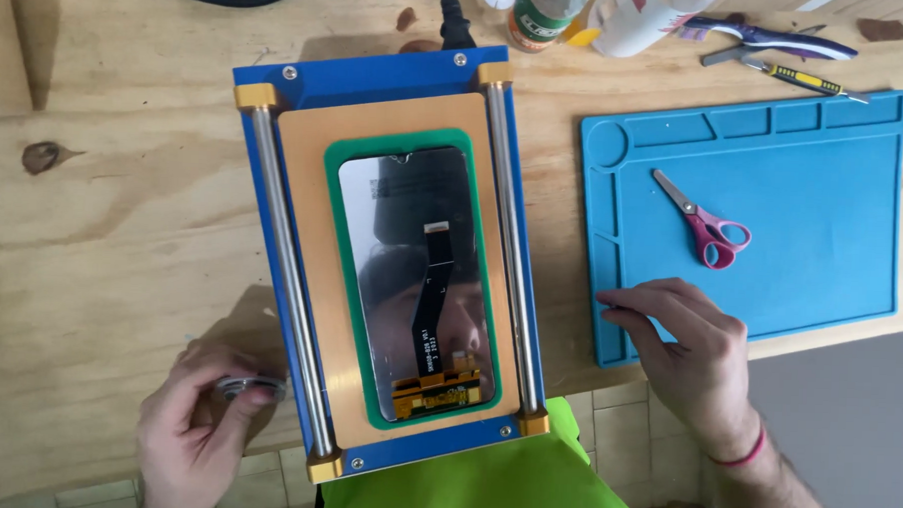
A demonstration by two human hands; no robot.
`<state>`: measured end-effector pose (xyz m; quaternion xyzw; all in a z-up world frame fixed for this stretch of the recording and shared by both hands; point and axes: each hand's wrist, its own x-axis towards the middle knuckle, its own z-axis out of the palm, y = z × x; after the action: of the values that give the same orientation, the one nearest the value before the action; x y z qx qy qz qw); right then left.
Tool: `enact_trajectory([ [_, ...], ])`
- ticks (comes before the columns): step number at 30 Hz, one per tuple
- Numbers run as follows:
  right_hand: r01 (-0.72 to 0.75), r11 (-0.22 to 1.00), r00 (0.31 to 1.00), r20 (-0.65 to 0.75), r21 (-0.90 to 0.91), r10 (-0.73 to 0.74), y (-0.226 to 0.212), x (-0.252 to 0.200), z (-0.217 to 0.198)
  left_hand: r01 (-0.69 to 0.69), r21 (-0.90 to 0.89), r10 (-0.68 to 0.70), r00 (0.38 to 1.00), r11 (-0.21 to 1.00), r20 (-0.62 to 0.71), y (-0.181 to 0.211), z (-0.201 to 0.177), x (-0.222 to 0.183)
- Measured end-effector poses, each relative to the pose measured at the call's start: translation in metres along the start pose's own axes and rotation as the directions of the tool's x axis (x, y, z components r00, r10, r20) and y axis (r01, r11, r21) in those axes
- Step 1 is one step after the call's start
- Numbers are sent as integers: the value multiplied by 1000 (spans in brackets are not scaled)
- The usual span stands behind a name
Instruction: Separating a mobile phone screen from its frame using a heating separator machine and a thin cutting wire.
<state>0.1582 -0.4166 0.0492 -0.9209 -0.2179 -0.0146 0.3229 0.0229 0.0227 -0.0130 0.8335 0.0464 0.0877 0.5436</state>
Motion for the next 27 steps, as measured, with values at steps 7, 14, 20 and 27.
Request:
enact_trajectory([
  [7, -162, 919, 982, -32, 358, 186, 2, -9, 4, -90, 122, 85, 995, 988, 43, 16, 2, 19],
  [14, -308, 747, 920, -15, 589, 391, 15, -26, 9, -115, 249, 99, 992, 962, 75, 20, 4, 21],
  [20, -138, 669, 968, -42, 730, 246, 4, -34, -7, 252, 848, -633, 764, 466, 121, -81, -22, -14],
  [27, 93, 597, 973, -199, 797, 114, -75, -41, -12, -175, 268, 2, 841, 948, 542, 136, 175, -116],
])
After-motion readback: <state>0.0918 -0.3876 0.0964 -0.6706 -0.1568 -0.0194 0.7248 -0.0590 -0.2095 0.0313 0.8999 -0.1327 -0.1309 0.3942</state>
